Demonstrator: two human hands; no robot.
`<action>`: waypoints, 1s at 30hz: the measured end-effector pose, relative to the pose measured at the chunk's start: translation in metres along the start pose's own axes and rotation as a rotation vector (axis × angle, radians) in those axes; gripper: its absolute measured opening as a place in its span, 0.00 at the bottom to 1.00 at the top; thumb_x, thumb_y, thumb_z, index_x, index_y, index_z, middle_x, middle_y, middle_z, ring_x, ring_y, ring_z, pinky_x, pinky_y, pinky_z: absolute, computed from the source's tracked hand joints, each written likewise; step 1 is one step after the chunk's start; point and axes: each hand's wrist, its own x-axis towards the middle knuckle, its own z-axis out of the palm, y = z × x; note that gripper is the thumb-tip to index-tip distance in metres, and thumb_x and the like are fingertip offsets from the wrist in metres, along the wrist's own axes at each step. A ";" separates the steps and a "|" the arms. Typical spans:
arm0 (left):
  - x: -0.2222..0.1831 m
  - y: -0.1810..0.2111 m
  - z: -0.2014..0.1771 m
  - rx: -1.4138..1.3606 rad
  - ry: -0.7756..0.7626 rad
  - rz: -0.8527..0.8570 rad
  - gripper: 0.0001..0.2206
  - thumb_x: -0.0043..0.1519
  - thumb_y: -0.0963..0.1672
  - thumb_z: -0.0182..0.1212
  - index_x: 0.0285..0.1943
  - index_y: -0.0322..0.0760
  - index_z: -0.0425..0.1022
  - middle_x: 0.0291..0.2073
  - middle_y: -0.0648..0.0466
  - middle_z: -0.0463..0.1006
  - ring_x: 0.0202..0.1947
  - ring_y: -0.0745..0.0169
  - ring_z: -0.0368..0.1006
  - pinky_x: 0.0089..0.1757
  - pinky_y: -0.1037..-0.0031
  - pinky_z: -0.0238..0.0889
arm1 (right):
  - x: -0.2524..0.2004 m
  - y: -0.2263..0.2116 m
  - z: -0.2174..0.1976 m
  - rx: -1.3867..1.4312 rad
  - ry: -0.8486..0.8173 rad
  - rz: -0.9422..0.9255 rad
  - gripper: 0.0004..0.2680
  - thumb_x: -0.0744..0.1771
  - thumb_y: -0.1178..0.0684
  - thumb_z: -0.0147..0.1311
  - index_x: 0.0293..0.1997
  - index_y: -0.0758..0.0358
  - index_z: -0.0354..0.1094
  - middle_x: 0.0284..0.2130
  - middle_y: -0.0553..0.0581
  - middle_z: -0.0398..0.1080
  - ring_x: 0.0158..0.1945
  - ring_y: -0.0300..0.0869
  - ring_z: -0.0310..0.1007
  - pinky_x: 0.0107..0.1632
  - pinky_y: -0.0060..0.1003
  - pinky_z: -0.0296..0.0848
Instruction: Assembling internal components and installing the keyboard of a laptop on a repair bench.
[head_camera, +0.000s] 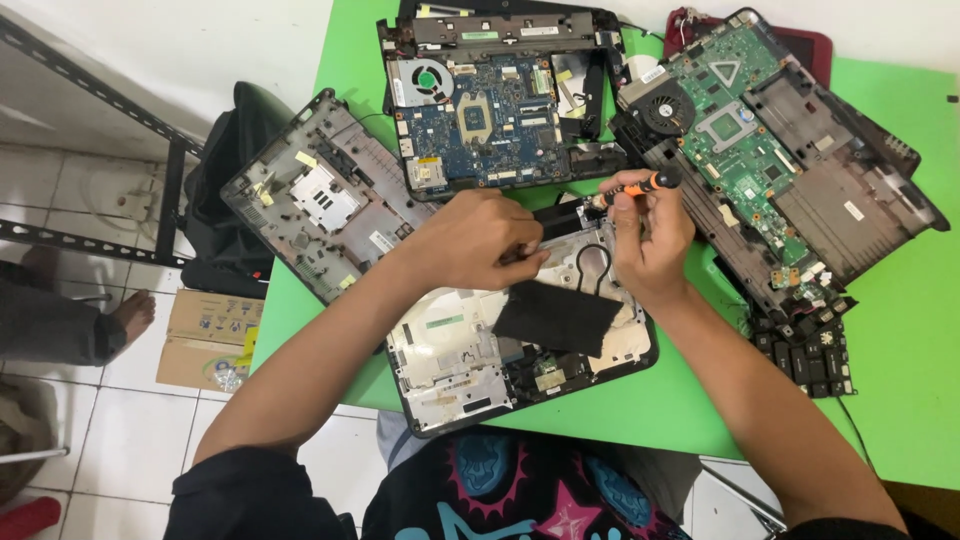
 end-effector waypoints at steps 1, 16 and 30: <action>-0.001 0.000 0.001 -0.003 -0.001 -0.001 0.15 0.61 0.47 0.61 0.21 0.42 0.73 0.12 0.56 0.71 0.19 0.57 0.72 0.32 0.70 0.67 | -0.002 0.000 0.000 -0.001 -0.001 0.003 0.06 0.73 0.62 0.43 0.51 0.78 0.62 0.39 0.71 0.74 0.29 0.49 0.74 0.30 0.37 0.73; 0.002 -0.005 0.012 0.118 0.069 0.003 0.09 0.61 0.46 0.64 0.33 0.34 0.79 0.27 0.47 0.77 0.34 0.51 0.75 0.38 0.66 0.70 | 0.008 0.001 -0.003 -0.182 -0.004 0.014 0.04 0.72 0.63 0.53 0.47 0.77 0.66 0.29 0.68 0.73 0.23 0.47 0.72 0.22 0.35 0.70; 0.005 0.047 0.067 -0.027 -0.120 -0.236 0.22 0.58 0.46 0.66 0.61 0.38 0.70 0.56 0.49 0.67 0.56 0.43 0.63 0.51 0.56 0.60 | -0.018 -0.061 -0.055 -0.174 -0.100 0.183 0.04 0.68 0.63 0.59 0.45 0.74 0.74 0.33 0.67 0.76 0.31 0.56 0.78 0.28 0.40 0.77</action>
